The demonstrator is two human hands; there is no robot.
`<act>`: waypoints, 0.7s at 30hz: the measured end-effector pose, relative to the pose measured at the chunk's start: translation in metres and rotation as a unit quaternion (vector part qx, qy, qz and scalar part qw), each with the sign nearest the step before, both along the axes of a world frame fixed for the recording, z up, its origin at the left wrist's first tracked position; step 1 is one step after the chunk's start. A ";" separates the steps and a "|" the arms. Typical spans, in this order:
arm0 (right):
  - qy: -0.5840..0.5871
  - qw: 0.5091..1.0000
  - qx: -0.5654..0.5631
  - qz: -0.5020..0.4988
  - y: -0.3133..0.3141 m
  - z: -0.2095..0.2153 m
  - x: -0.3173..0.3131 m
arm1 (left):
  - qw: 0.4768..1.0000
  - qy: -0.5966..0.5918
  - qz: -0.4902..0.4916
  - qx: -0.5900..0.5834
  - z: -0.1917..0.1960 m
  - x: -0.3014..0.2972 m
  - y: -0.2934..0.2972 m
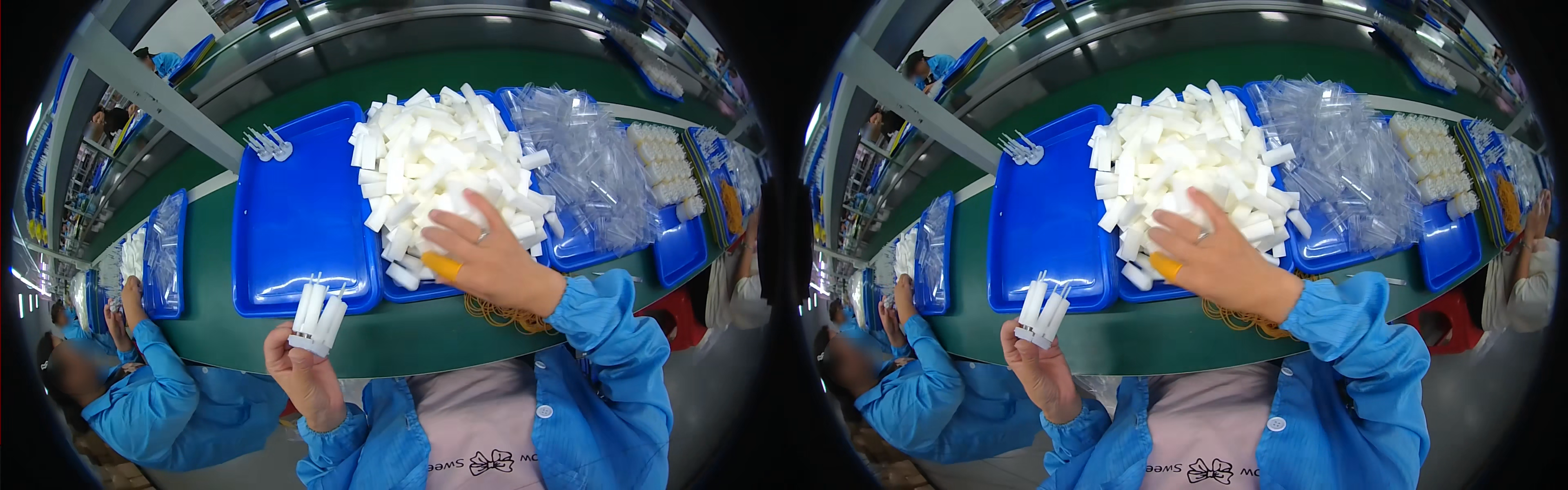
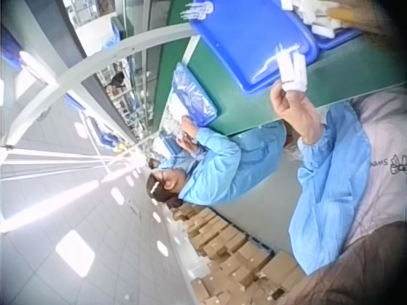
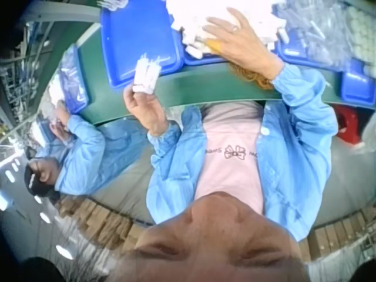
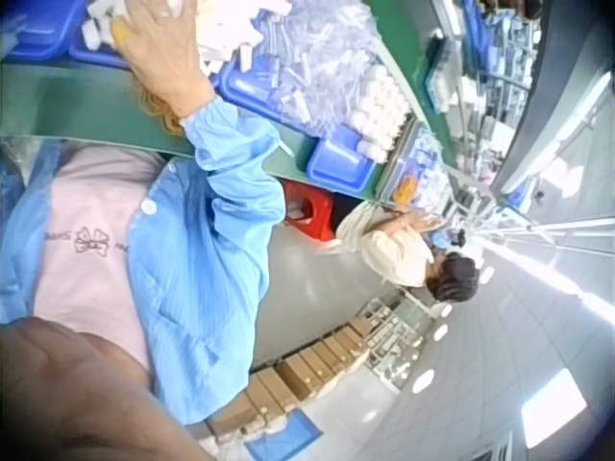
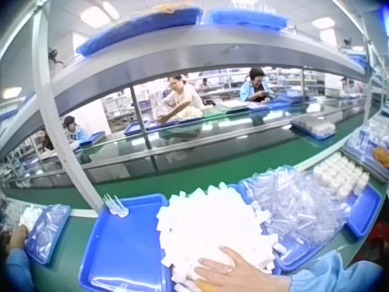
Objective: The person assembles small white cylindrical components by inserting them into a plastic holder, securing the bundle with a rubber band, and trimming the ends with scissors. The person then places the finished bundle into a clear plastic bag and sets it on a tray.
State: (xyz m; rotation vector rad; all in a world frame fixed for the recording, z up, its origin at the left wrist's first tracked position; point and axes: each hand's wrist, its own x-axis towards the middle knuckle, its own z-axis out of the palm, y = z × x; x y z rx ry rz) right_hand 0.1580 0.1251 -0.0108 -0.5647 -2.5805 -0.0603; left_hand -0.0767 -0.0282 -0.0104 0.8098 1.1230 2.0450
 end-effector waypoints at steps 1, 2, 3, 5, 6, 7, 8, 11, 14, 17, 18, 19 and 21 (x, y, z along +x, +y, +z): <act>-0.004 1.000 0.002 -0.014 0.002 0.002 0.006 | 1.000 -0.007 -0.001 -0.006 0.001 0.001 0.001; -0.014 1.000 0.004 -0.026 0.002 0.007 0.011 | 1.000 -0.015 -0.002 -0.011 0.002 0.002 0.003; -0.023 0.999 0.006 -0.040 0.002 0.012 0.016 | 1.000 -0.021 -0.004 -0.017 0.002 0.004 0.004; -0.024 0.999 -0.026 -0.036 0.001 0.015 0.020 | 0.999 -0.028 -0.010 -0.017 0.002 0.006 0.005; -0.019 0.999 -0.035 -0.034 0.000 0.015 0.021 | 0.999 -0.032 -0.016 -0.016 0.003 0.008 0.006; -0.014 0.998 -0.045 -0.032 0.000 0.015 0.022 | 0.999 -0.033 -0.020 -0.013 0.002 0.010 0.007; -0.003 0.999 -0.045 -0.029 0.001 0.014 0.023 | 0.999 -0.034 -0.025 -0.010 0.002 0.012 0.007; 0.032 0.998 -0.049 -0.025 0.005 0.012 0.025 | 0.999 -0.018 -0.050 -0.006 -0.002 0.011 0.005; 0.082 0.993 -0.074 -0.048 0.009 0.011 0.032 | 0.998 -0.009 -0.066 -0.006 -0.001 0.011 0.006; 0.168 0.975 -0.109 -0.093 0.013 0.016 0.038 | 0.998 0.006 -0.063 -0.016 0.005 0.020 0.007; 0.204 0.967 -0.115 -0.101 0.015 0.016 0.041 | 0.998 0.012 -0.060 -0.022 0.006 0.023 0.008; 0.240 0.957 -0.122 -0.109 0.016 0.018 0.042 | 0.996 0.034 -0.076 -0.019 0.004 0.024 0.008; 0.313 0.921 -0.180 -0.145 0.017 0.027 0.043 | 0.991 0.079 -0.108 -0.015 0.001 0.024 0.007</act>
